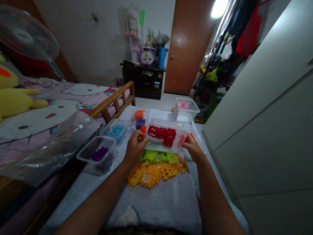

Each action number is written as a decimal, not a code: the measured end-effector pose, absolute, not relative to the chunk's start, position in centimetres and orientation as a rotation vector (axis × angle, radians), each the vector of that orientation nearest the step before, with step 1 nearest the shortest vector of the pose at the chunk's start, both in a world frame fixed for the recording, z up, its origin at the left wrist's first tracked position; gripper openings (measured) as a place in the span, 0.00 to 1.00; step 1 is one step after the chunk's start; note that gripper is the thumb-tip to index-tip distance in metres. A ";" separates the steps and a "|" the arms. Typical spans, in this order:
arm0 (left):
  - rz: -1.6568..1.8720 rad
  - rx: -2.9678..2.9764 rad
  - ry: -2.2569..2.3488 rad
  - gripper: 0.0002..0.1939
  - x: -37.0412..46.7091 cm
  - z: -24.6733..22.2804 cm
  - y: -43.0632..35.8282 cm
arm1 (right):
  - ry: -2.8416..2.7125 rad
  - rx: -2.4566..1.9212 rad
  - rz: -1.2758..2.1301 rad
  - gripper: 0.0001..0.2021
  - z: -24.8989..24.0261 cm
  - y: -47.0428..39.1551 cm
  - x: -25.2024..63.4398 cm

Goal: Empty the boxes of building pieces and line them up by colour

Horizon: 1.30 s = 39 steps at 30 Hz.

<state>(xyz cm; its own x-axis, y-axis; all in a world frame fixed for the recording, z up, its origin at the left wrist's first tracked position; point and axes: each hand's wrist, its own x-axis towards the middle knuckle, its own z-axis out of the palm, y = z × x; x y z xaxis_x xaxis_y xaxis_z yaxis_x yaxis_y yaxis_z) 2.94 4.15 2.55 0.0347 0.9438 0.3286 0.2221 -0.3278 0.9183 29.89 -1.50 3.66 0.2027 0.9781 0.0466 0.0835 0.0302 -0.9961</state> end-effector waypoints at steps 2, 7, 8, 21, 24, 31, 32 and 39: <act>1.378 1.684 1.181 0.10 2.7 2.3 3.7 | -1.040 -1.301 1.094 0.25 3.8 -1.9 29.1; 1.422 1.877 1.118 0.07 1.9 1.6 2.9 | -1.002 -1.356 1.101 0.20 2.8 -1.8 29.1; 1.420 1.911 1.143 0.07 1.8 1.4 2.9 | -1.031 -1.348 1.060 0.19 2.6 -1.8 29.1; 1.511 2.173 1.281 0.19 0.6 -1.2 1.5 | -1.273 -1.502 0.267 0.13 2.0 -4.3 26.0; 1.487 2.197 1.284 0.21 0.6 -1.3 1.5 | -1.289 -1.440 0.234 0.14 1.7 -4.1 25.9; 1.438 2.192 1.314 0.21 0.7 -1.1 1.4 | -1.287 -1.329 0.187 0.17 0.4 -3.4 25.9; 1.437 2.192 1.310 0.21 0.6 -1.1 1.4 | -1.291 -1.326 0.179 0.17 0.3 -3.3 25.9; 1.403 2.161 1.350 0.18 1.4 -0.8 4.4 | -1.245 -1.370 0.190 0.15 0.7 -1.4 25.4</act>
